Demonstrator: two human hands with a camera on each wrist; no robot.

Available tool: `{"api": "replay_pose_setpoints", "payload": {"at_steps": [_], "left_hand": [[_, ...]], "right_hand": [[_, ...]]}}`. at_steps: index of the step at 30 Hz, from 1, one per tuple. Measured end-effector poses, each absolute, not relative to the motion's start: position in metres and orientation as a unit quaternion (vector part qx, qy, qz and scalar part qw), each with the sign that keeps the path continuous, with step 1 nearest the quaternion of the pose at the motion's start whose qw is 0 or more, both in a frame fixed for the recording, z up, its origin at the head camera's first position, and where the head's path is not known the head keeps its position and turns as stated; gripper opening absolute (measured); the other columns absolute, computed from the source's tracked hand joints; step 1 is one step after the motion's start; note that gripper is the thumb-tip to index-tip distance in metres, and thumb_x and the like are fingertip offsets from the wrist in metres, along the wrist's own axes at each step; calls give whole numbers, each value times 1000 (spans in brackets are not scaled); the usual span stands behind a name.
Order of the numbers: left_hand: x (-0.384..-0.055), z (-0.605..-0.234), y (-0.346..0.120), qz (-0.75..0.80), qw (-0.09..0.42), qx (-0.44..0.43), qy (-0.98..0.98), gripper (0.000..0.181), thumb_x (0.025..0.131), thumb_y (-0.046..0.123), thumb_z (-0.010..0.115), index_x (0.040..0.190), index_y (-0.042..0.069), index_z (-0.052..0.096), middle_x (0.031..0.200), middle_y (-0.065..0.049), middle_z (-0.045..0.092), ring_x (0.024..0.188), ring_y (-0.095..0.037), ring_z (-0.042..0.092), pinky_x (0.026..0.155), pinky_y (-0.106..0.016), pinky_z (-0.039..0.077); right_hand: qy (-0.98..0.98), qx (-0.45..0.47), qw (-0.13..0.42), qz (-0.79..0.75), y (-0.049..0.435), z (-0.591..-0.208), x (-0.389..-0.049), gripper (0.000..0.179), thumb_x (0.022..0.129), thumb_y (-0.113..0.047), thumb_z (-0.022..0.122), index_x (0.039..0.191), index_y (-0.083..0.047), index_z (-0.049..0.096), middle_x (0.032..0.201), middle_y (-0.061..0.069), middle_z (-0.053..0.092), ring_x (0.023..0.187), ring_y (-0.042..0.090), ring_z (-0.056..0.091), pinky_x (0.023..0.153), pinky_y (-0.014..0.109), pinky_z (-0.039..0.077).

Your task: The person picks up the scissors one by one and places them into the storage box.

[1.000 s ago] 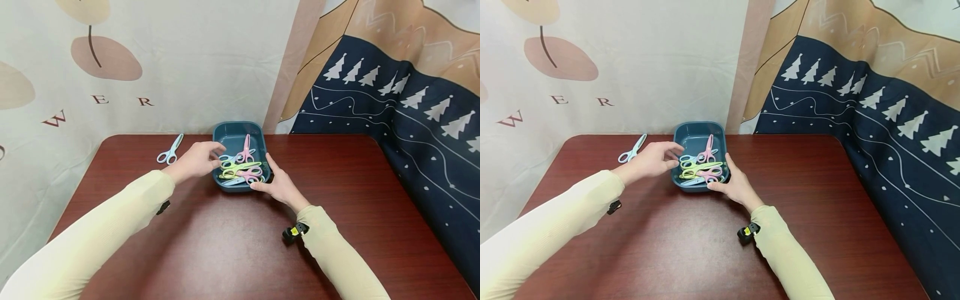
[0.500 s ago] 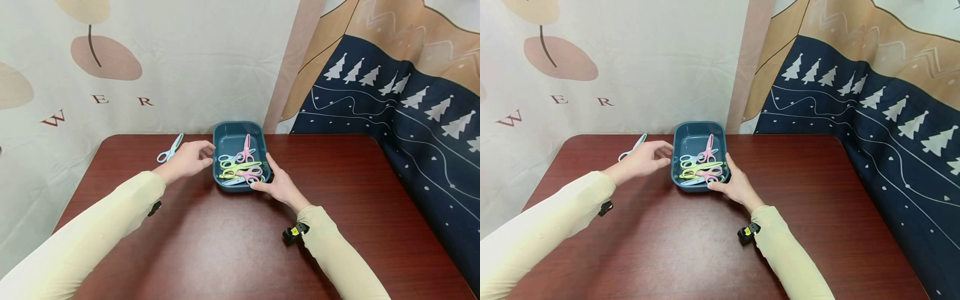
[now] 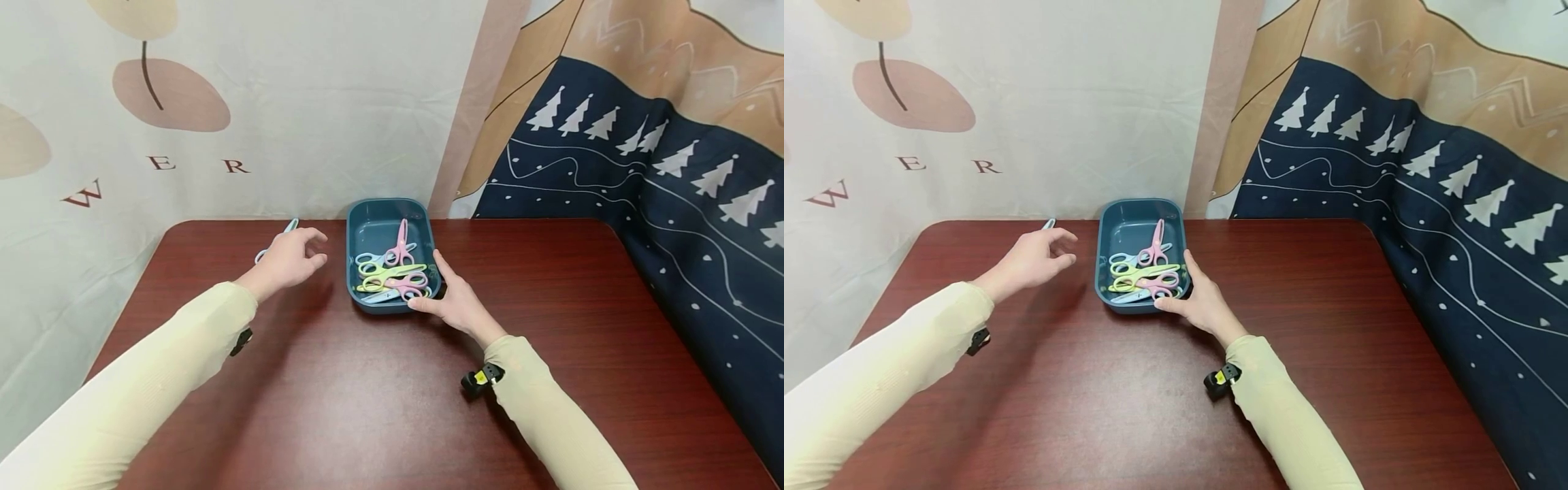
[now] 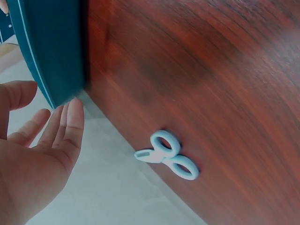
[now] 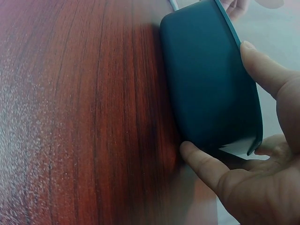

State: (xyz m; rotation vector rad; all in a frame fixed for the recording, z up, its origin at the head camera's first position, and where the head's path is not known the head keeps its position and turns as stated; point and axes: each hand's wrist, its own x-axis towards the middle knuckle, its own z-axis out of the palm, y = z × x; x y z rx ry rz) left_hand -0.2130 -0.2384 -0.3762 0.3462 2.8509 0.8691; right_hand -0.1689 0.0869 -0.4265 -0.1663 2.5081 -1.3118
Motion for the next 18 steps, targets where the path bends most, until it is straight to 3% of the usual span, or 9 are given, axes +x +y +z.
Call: {"api": "replay_pose_setpoints", "payload": {"at_steps": [18], "left_hand": [[-217,-383,-268,292,70,56,952,45,100,15,62,140,-4,54,135,-29,56,122,-42,60,98,-56,50]], "right_hand": [[874,-57,151,-459,86,-426,-168,112,87,-39,84,168,-24,8,169,16,24,152,37,29,119,61,31]]}}
